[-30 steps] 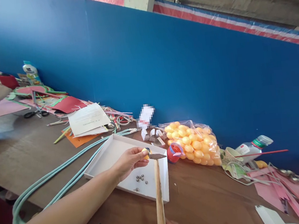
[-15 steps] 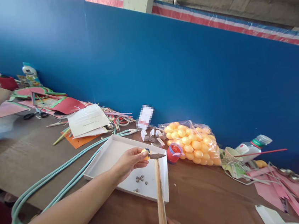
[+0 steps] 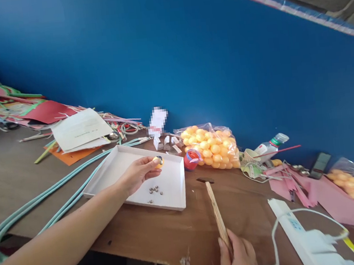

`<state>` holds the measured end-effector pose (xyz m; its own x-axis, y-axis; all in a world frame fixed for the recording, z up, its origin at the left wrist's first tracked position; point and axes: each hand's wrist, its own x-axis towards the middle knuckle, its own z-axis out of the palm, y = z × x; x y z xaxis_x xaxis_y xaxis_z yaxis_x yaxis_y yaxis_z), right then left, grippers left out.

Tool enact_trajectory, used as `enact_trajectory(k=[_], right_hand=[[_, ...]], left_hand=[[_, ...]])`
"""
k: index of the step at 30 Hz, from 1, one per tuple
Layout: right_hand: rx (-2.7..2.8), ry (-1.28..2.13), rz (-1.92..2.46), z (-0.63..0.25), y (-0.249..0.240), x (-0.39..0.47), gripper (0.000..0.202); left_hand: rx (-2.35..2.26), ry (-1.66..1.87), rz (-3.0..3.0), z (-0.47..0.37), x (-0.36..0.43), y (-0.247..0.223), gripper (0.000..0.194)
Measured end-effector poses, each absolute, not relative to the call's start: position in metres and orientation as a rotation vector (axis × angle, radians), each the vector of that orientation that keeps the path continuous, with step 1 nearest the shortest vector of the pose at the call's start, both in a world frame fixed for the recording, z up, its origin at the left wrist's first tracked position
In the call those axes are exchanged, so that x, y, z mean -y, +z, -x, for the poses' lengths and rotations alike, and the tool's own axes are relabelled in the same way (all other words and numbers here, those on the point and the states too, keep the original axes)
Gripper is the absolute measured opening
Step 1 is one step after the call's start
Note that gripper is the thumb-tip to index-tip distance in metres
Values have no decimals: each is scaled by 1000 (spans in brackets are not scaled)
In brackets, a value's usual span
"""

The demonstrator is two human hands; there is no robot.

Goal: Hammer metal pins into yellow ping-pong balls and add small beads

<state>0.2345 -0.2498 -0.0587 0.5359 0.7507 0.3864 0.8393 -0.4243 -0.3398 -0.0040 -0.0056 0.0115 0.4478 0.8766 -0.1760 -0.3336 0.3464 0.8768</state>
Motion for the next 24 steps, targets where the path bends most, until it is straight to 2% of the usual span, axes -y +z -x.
enact_trajectory(k=[5,10,15,19,24], right_hand=[[1270,-68,2587,-242,-44,253,44],[1261,-108,2607,-238,-33,246,42],[1238,-107,2286,-223,-23,225,44],[1414,87,1966,-194,-2,187,30],[1785,276,1864,-160,23,130,20]], left_hand=[[-756,879,-904,4,6,13,37],[-743,888,-932,5,6,13,36],[-735,881,-935,5,6,12,38],[-754,879,-940,3,7,12,38],[-753,886,-976,3,5,10,41]])
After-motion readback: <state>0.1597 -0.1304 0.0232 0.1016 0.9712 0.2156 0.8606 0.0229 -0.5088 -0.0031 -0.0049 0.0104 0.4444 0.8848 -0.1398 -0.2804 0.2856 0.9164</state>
